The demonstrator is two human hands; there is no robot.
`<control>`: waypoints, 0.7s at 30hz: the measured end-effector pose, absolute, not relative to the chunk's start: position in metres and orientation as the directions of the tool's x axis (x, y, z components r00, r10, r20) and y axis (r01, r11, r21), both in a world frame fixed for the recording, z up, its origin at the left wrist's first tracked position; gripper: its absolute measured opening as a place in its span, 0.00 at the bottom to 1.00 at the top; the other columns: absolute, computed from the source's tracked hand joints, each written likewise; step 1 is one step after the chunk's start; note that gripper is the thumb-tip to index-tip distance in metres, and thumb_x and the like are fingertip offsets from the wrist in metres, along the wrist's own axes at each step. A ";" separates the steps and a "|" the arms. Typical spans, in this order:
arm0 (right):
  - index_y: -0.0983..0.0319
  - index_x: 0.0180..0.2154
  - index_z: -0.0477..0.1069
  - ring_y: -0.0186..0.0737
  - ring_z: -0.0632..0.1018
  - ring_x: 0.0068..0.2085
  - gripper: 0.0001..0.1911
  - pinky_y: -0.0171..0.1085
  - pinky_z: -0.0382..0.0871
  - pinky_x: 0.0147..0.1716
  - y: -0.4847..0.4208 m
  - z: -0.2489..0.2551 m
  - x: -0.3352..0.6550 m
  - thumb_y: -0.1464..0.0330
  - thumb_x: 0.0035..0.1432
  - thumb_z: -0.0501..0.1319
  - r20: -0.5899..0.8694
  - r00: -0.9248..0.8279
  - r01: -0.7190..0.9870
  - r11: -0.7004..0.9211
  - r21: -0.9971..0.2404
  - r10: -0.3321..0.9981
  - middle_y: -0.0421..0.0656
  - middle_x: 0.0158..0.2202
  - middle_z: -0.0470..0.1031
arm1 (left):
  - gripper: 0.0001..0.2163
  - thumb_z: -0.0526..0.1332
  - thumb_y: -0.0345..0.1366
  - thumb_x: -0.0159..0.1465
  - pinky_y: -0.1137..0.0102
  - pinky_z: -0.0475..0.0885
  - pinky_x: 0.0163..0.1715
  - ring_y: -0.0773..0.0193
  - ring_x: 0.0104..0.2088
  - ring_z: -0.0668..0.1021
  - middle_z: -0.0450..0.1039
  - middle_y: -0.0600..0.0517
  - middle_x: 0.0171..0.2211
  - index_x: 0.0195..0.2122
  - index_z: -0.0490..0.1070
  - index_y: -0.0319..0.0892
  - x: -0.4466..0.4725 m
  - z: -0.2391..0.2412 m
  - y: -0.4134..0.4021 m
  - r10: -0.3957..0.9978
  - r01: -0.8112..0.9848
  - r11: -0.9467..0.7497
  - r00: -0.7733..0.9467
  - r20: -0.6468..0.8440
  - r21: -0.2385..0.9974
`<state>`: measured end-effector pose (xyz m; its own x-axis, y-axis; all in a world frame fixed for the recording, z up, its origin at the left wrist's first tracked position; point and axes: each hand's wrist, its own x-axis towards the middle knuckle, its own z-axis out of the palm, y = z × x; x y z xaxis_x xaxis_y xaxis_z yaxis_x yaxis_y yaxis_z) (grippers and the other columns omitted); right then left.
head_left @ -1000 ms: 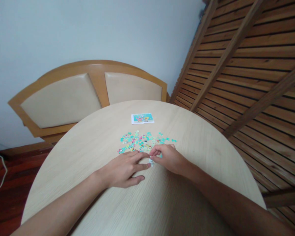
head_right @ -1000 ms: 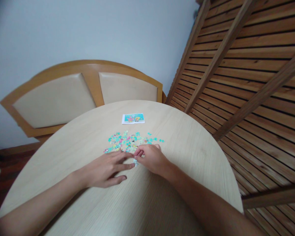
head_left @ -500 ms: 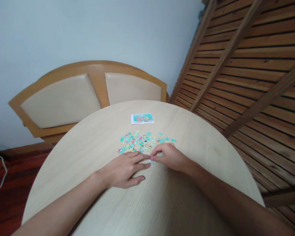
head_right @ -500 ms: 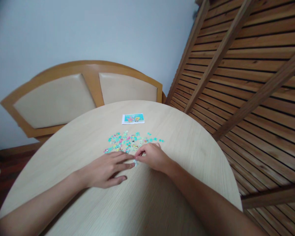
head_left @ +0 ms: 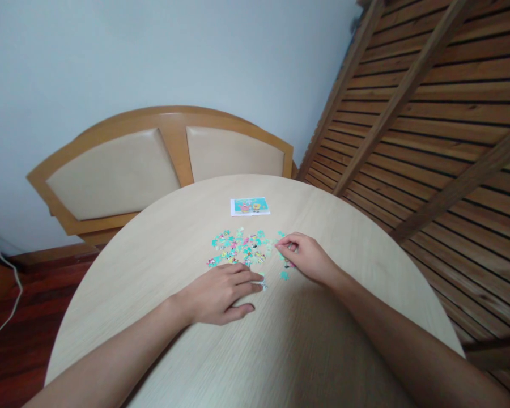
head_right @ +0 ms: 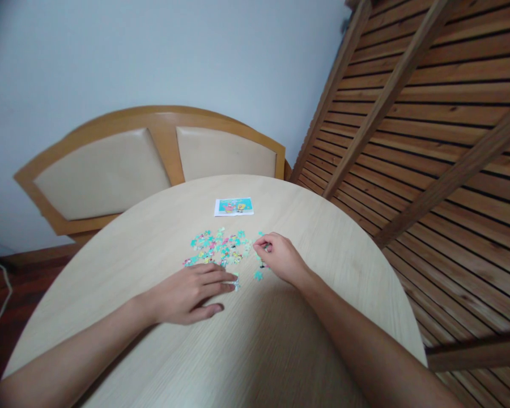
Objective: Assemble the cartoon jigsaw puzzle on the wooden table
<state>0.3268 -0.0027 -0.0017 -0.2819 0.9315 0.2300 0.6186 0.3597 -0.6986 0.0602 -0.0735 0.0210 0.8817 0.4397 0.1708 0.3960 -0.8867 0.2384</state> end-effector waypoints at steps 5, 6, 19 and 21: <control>0.58 0.38 0.82 0.44 0.79 0.41 0.08 0.43 0.72 0.44 -0.005 -0.001 0.327 0.65 0.62 0.63 0.270 -0.322 0.666 0.419 -0.617 0.908 0.45 0.41 0.79 | 0.12 0.54 0.34 0.73 0.59 0.71 0.58 0.55 0.54 0.77 0.77 0.46 0.54 0.54 0.72 0.42 0.064 0.017 -0.072 0.458 0.389 -0.879 0.850 0.258 0.277; 0.57 0.40 0.82 0.45 0.79 0.44 0.08 0.46 0.70 0.48 -0.007 -0.001 0.325 0.66 0.62 0.63 0.288 -0.348 0.681 0.452 -0.577 0.892 0.45 0.42 0.79 | 0.11 0.54 0.33 0.73 0.60 0.71 0.57 0.56 0.53 0.77 0.77 0.46 0.52 0.52 0.73 0.42 0.064 0.016 -0.073 0.463 0.391 -0.877 0.843 0.273 0.279; 0.52 0.56 0.76 0.53 0.68 0.62 0.16 0.56 0.59 0.60 -0.022 0.001 0.314 0.62 0.68 0.59 0.221 -0.639 0.675 0.675 -0.298 0.737 0.48 0.62 0.70 | 0.11 0.56 0.38 0.71 0.58 0.75 0.47 0.53 0.46 0.78 0.77 0.46 0.46 0.48 0.75 0.44 0.032 0.015 -0.049 0.802 0.805 -0.545 0.417 0.427 0.236; 0.53 0.55 0.76 0.53 0.68 0.61 0.16 0.55 0.60 0.59 -0.021 0.001 0.315 0.62 0.68 0.59 0.225 -0.636 0.676 0.673 -0.298 0.738 0.48 0.62 0.70 | 0.11 0.59 0.41 0.69 0.59 0.75 0.46 0.53 0.45 0.78 0.77 0.46 0.45 0.47 0.76 0.44 0.028 0.008 -0.044 0.842 0.830 -0.496 0.388 0.375 0.256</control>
<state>0.3148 -0.0206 0.0012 -0.6359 0.7383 0.2250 0.6764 0.6734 -0.2984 0.0279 -0.0441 0.0084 0.3876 0.8422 0.3747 0.8298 -0.4958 0.2560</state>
